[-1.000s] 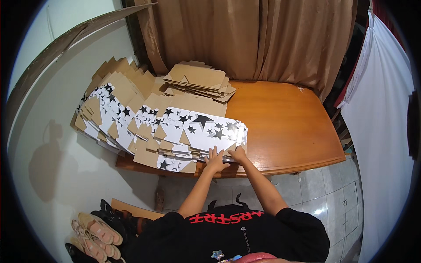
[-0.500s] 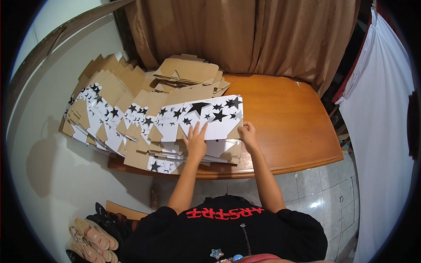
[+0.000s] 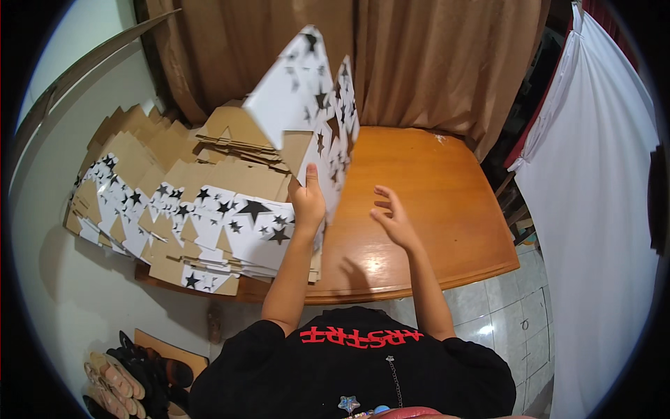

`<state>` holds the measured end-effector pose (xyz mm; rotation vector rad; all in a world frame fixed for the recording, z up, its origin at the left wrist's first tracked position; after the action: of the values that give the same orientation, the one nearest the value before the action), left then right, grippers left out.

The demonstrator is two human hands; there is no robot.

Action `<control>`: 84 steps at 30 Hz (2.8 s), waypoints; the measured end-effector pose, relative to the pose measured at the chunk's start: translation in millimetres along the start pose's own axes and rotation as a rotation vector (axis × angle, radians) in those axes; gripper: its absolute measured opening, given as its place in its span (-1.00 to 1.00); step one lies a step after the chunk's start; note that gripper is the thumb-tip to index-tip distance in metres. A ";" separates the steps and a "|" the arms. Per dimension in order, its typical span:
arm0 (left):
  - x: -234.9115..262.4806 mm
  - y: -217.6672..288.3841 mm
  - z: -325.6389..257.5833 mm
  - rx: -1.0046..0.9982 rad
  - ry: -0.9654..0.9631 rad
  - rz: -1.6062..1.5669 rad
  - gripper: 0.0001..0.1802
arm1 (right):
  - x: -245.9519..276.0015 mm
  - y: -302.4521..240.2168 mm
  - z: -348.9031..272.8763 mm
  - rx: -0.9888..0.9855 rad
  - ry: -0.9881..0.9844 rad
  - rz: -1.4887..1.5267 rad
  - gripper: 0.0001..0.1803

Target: Folding cardboard sheets into shoeboxes and placing them on a shelf.

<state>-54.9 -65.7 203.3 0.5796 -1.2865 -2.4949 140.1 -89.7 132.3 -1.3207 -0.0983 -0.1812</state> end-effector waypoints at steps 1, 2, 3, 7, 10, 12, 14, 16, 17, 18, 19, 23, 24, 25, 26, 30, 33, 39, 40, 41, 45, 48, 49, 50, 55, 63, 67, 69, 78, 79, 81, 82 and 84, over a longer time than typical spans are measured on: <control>-13.2 -6.9 -4.9 0.081 0.048 -0.064 -0.44 | 8.3 9.0 -1.1 -0.003 0.001 -0.004 -0.29; -28.7 -25.8 -10.6 0.182 0.043 -0.231 -0.45 | 16.1 17.9 -2.4 0.108 0.028 -0.180 -0.23; -38.9 -42.0 -18.1 0.187 0.041 -0.231 -0.45 | 23.9 25.9 -4.9 0.217 0.054 -0.357 -0.17; -85.0 -95.5 -55.1 0.474 0.032 -0.580 -0.49 | 62.9 54.0 -14.0 0.129 0.154 -0.572 -0.07; -98.7 -121.1 -84.4 0.758 0.048 -0.636 -0.53 | 88.4 73.0 -22.0 0.100 0.117 -0.678 -0.18; -104.7 -134.6 -95.4 0.862 0.039 -0.605 -0.54 | 94.7 87.0 -28.2 0.165 0.081 -0.753 -0.48; -107.1 -150.0 -103.9 0.974 0.013 -0.502 -0.54 | 98.7 104.1 -31.4 0.118 0.092 -0.798 -0.59; -109.5 -158.0 -106.6 0.997 -0.094 -0.418 -0.54 | 104.3 117.0 -29.0 0.071 0.105 -0.844 -0.67; -111.3 -159.1 -107.7 1.016 -0.198 -0.339 -0.53 | 108.6 120.6 -24.6 0.090 0.144 -0.884 -0.74; -109.8 -159.6 -109.6 1.016 -0.286 -0.261 -0.49 | 113.4 124.0 -20.1 0.111 0.183 -0.925 -0.78; -108.5 -162.3 -107.1 1.015 -0.286 -0.260 -0.49 | 117.3 122.1 -14.1 0.111 0.182 -0.923 -0.78; -82.9 -207.0 -92.5 0.827 -0.032 -0.149 -0.18 | 133.5 108.2 13.5 0.252 0.308 -0.930 -0.82; -72.9 -216.4 -88.3 0.676 0.079 -0.003 -0.11 | 139.4 106.7 19.8 0.271 0.325 -0.935 -0.83; -63.8 -218.5 -83.5 0.520 0.189 0.142 -0.03 | 144.7 104.3 25.9 0.291 0.341 -0.938 -0.84; -61.0 -202.6 -76.5 0.489 0.179 0.288 0.02 | 154.2 102.5 31.5 0.310 0.367 -0.932 -0.84; -33.6 -161.4 -46.1 0.181 0.061 0.667 0.06 | 171.3 77.8 54.2 0.388 0.354 -0.910 -0.83; -23.9 -144.6 -29.9 -0.066 -0.066 0.842 -0.22 | 174.4 55.7 71.8 0.467 0.303 -0.932 -0.82; -37.0 -123.0 -27.9 0.244 -0.500 0.820 -0.76 | 176.6 33.8 109.1 0.535 0.248 -1.036 -0.84; -38.8 -125.4 -29.5 0.308 -0.522 0.767 -0.74 | 174.6 30.9 112.1 0.540 0.242 -1.092 -0.86; -41.5 -126.3 -31.0 0.309 -0.526 0.767 -0.74 | 172.7 30.7 115.0 0.535 0.242 -1.093 -0.86; -47.6 -138.5 -47.1 0.754 -0.400 0.322 -0.71 | 157.1 38.8 111.5 0.081 0.275 -1.222 -0.48; -42.2 -155.3 -54.9 0.841 -0.356 0.235 -0.69 | 154.2 54.9 103.8 -0.145 0.364 -1.291 -0.05; -41.0 -157.6 -56.2 0.857 -0.348 0.246 -0.69 | 156.1 63.1 101.1 -0.222 0.427 -1.353 0.13; -39.1 -159.6 -56.5 0.858 -0.349 0.246 -0.69 | 161.7 66.6 98.5 -0.156 0.511 -1.445 0.18; -28.1 -168.0 -51.3 0.945 -0.334 0.126 -0.64 | 200.0 87.1 98.9 -0.482 0.500 -1.229 0.03; -20.4 -166.2 -38.9 1.037 -0.359 0.104 -0.63 | 220.5 100.8 102.7 -0.516 0.264 -1.189 -0.75; 1.8 -166.4 -31.4 1.030 -0.525 0.058 -0.55 | 226.6 94.0 103.8 -0.587 0.184 -1.162 -0.72; 10.5 -176.3 -39.0 1.015 -0.529 -0.034 -0.42 | 228.1 96.2 102.1 -0.600 0.200 -1.096 -0.69; 14.5 -297.1 -126.6 1.263 -0.309 -0.084 -0.50 | 222.9 128.3 89.8 -0.693 0.187 -1.045 -0.63; 15.0 -302.0 -128.8 1.302 -0.254 -0.076 -0.56 | 223.6 131.8 86.3 -0.701 0.188 -1.048 -0.63; 9.0 -313.5 -126.9 1.313 -0.291 -0.095 -0.55 | 226.3 137.4 80.2 -0.679 0.221 -1.002 -0.63; 20.7 -333.5 -128.3 1.282 -0.292 -0.162 -0.52 | 220.6 133.1 81.6 -0.666 0.202 -1.003 -0.63; 26.4 -345.9 -129.6 1.258 -0.303 -0.226 -0.49 | 218.0 128.7 82.1 -0.671 0.190 -0.975 -0.65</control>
<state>-37.8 27.3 -154.7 0.5769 -3.0015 -1.6345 380.8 3.7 67.8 -1.8166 -0.5564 -1.2493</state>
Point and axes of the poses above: each hand's wrist, its own z-axis towards the middle knuckle, its own x-axis out of the back of the hand, y = z × x, the point moved 2 cm from there along z, towards the middle knuckle, and after that the axes turned 7 degrees about y, right-handed, at the moved point
